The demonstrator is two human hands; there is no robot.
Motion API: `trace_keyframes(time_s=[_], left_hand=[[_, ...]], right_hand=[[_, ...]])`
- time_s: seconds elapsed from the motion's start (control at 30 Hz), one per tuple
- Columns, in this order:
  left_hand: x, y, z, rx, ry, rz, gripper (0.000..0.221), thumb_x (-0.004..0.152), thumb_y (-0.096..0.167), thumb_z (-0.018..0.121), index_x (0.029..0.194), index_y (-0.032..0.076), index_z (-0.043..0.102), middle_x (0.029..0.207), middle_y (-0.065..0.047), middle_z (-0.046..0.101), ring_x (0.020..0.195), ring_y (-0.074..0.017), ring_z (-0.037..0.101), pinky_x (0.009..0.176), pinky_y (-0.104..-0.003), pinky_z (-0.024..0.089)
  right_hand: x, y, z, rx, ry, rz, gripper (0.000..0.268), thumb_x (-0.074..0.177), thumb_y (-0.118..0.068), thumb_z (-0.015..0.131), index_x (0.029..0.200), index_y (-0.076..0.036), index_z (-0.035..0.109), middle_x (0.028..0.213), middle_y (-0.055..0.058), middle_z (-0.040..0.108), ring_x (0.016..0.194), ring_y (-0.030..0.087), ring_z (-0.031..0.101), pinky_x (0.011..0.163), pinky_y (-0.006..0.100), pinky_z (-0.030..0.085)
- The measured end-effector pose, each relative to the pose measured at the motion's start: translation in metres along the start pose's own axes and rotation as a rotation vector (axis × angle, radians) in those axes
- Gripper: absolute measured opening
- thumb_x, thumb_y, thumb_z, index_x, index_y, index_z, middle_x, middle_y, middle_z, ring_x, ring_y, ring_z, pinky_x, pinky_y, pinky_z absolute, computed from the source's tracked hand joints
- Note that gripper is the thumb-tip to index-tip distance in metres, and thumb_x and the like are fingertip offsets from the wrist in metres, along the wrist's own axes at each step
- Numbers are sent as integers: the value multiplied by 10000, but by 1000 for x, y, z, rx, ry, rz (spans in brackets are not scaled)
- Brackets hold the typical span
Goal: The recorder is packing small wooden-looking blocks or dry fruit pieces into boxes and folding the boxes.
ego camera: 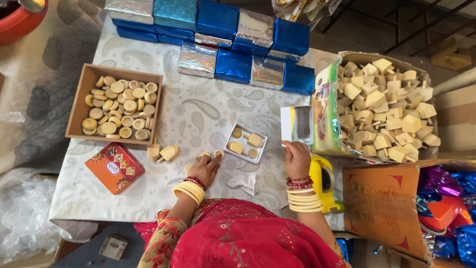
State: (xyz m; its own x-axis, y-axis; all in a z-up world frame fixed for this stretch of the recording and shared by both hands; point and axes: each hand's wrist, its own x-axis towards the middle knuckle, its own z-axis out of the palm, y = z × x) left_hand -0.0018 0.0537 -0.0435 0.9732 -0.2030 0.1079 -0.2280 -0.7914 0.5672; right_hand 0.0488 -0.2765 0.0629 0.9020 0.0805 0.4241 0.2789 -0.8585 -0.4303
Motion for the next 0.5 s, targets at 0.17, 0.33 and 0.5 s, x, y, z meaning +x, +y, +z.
trace_keyframes(time_s=[0.17,0.33,0.5], left_hand=[[0,0,3,34,-8,76,391,934,274,658,1324,251,662,976,-112,595,879,-346,616,754,-466,543],[0,-9,27,146,54,124,397,917,322,655,1301,227,674,990,-126,599,925,-377,604,765,-501,530],[3,-2,21,476,-134,-109,481,882,438,647,1334,278,686,1265,-104,624,1159,-343,553,946,-601,408]], right_hand=[[-31,9,-15,-43,20,-48,297,835,28,648,1075,-114,748,1013,118,716,1042,345,635,925,439,517],[-68,42,-2,-47,-40,105,354,849,31,644,1168,-97,731,1133,143,696,1155,371,622,1003,456,503],[-66,9,-55,15,-38,28,429,824,-22,661,1251,-65,658,1411,219,564,1323,419,519,1100,490,431]])
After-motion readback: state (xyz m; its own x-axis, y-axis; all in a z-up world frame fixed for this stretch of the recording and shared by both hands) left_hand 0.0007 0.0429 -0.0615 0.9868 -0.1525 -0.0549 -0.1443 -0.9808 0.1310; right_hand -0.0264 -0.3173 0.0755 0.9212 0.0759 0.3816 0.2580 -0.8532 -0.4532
